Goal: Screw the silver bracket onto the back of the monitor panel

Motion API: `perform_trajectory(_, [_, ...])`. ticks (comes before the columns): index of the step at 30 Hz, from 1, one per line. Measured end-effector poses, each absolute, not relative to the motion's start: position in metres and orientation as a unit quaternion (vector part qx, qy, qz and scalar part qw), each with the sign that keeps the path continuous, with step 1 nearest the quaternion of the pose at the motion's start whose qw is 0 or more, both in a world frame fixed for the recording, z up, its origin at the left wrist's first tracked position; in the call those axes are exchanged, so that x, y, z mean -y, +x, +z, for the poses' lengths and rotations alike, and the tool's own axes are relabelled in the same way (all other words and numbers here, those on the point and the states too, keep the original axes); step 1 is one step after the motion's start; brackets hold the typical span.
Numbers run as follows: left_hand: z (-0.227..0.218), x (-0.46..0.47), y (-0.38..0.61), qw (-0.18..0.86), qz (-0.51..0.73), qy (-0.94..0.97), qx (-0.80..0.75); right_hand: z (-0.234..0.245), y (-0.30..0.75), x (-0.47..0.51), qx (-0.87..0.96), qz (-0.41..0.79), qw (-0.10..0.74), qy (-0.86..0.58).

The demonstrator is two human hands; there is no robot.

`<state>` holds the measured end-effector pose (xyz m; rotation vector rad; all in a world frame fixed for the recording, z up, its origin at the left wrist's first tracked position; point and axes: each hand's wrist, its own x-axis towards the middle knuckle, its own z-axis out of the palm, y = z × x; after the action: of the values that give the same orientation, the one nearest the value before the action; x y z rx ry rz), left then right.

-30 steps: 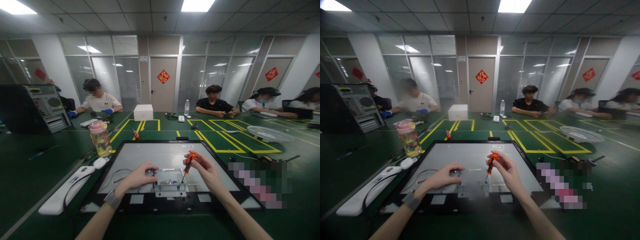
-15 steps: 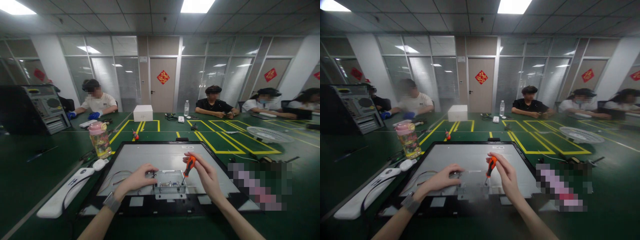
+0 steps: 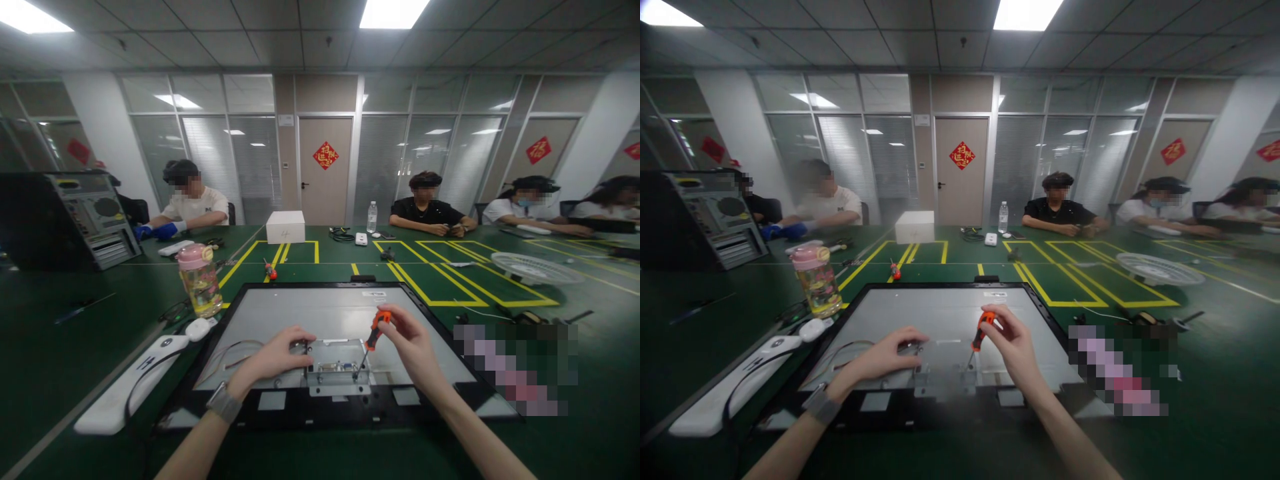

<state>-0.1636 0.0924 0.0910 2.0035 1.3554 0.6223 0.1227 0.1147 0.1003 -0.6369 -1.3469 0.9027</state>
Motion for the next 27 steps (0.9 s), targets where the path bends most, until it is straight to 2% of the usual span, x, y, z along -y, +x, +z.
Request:
perform_trajectory(7, [0.079,-0.098,-0.169,0.313,0.235,0.767,-0.508,0.100,0.123,-0.117,0.576,0.421,0.649,-0.264])
perform_trajectory(15, [0.087,-0.095,-0.166,0.310,0.232,0.768,-0.510,0.097,0.123,-0.116,0.572,0.446,0.641,-0.250])
perform_trajectory(27, [0.090,-0.094,-0.166,0.307,0.214,0.772,-0.514,0.107,0.130,-0.113,0.641,0.374,0.615,-0.265])
